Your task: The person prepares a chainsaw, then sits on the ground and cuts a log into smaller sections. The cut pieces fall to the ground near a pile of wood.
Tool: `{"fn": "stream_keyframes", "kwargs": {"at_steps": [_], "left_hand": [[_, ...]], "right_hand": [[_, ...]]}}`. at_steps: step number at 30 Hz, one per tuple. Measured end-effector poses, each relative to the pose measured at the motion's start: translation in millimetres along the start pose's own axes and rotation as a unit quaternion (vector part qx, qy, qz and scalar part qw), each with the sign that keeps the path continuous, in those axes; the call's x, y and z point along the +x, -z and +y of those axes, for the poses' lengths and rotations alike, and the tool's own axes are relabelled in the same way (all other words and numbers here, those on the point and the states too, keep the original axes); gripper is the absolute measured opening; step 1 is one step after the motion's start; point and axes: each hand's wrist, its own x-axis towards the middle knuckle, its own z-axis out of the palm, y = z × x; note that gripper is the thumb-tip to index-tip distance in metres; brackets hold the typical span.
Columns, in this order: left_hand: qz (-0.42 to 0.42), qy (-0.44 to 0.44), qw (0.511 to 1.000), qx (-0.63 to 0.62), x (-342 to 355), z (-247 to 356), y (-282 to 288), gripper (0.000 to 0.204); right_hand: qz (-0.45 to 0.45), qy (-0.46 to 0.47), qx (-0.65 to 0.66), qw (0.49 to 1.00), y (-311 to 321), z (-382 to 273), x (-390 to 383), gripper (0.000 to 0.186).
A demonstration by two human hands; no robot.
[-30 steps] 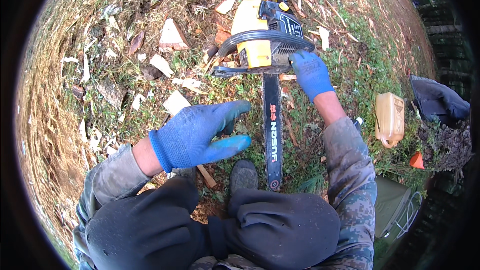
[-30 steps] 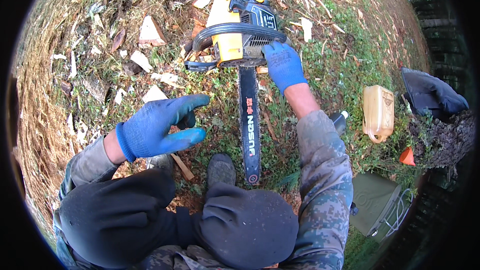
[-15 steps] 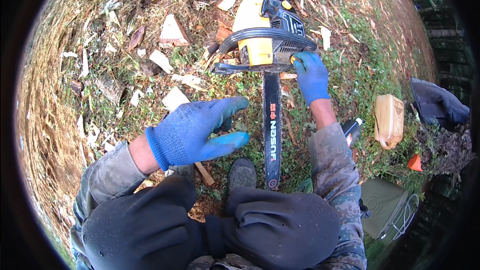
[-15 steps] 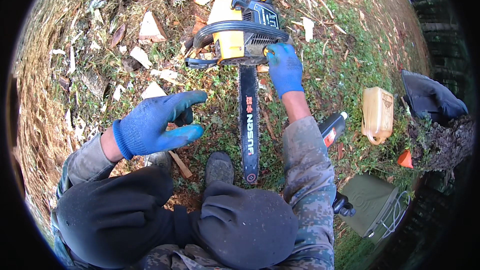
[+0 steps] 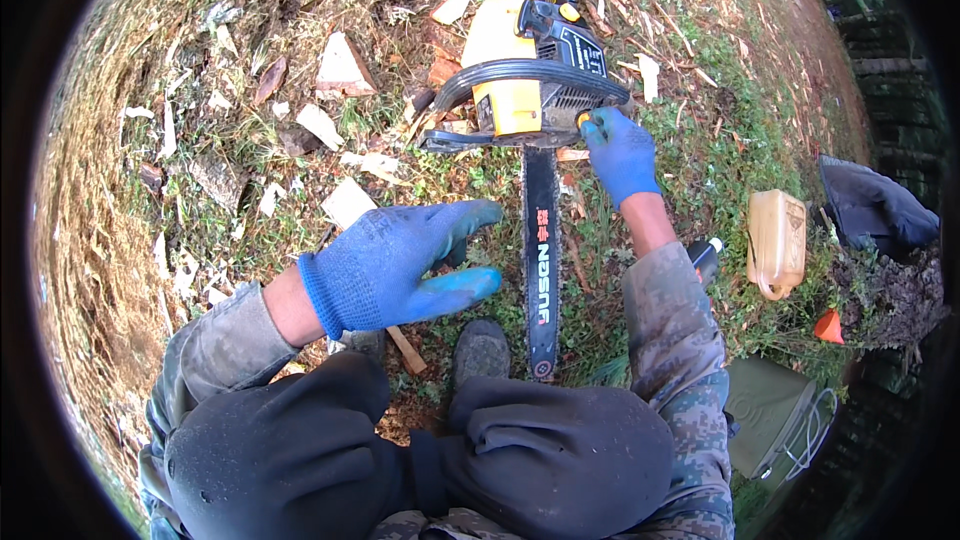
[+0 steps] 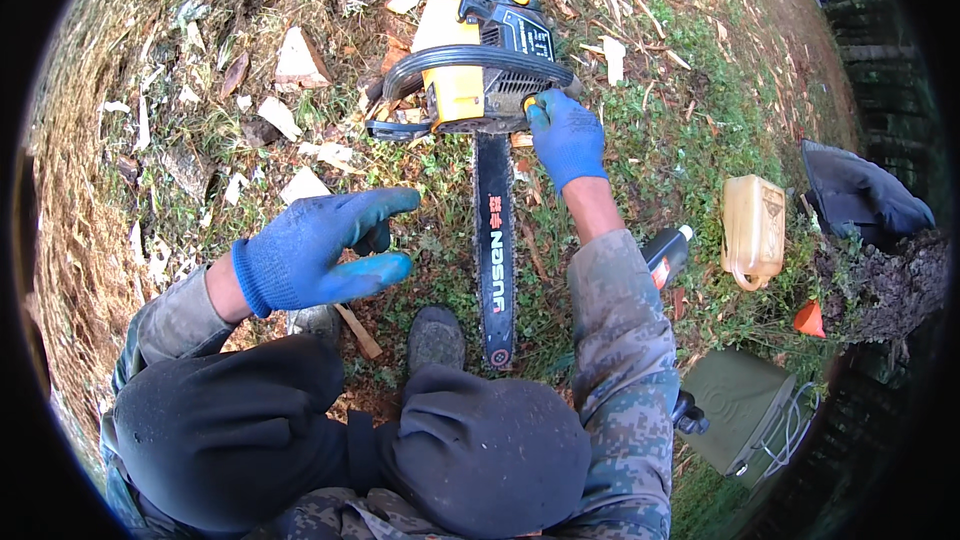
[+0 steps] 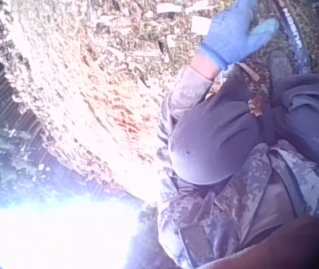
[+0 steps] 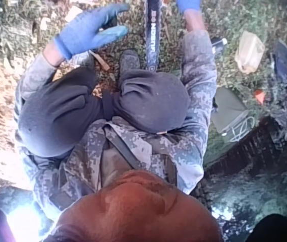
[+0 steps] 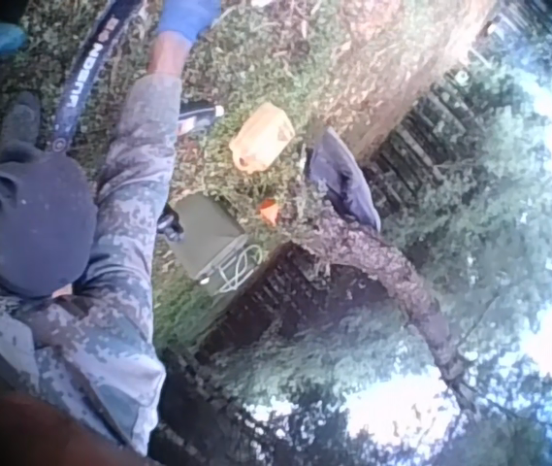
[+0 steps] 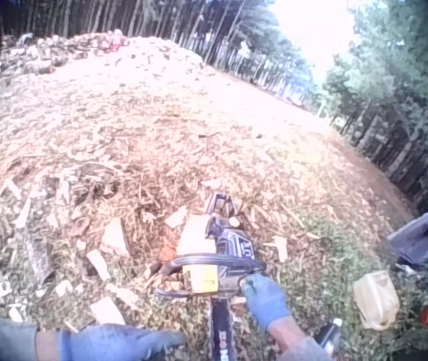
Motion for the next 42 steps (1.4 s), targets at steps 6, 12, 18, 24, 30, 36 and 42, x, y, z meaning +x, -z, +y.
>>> {"fn": "stream_keyframes", "kwargs": {"at_steps": [6,12,18,24,30,36,42], "left_hand": [[-0.011,0.011,1.0,0.002,1,0,1,0.072],[0.0,0.002,1.0,0.007,-1,-1,-1,0.071],[-0.017,-0.013,1.0,0.007,12,6,-1,0.071],[-0.012,0.005,1.0,0.008,4,5,1,0.071],[0.0,-0.007,1.0,0.008,-1,8,3,0.069],[-0.01,-0.027,0.999,0.026,5,11,1,0.068],[-0.065,0.081,0.995,-0.003,-5,18,8,0.075]], "right_hand": [[-0.042,-0.035,-0.128,0.99,10,-14,9,0.032],[-0.063,-0.091,-0.09,0.99,18,-25,13,0.038],[-0.042,-0.247,0.133,0.959,-10,13,14,0.047],[0.02,-0.258,0.254,0.932,-8,-14,6,0.039],[0.138,-0.143,0.257,0.946,-21,-19,-7,0.031],[0.081,-0.039,0.214,0.973,-16,19,-11,0.035],[-0.078,0.09,-0.013,0.993,7,-2,12,0.026]]}}
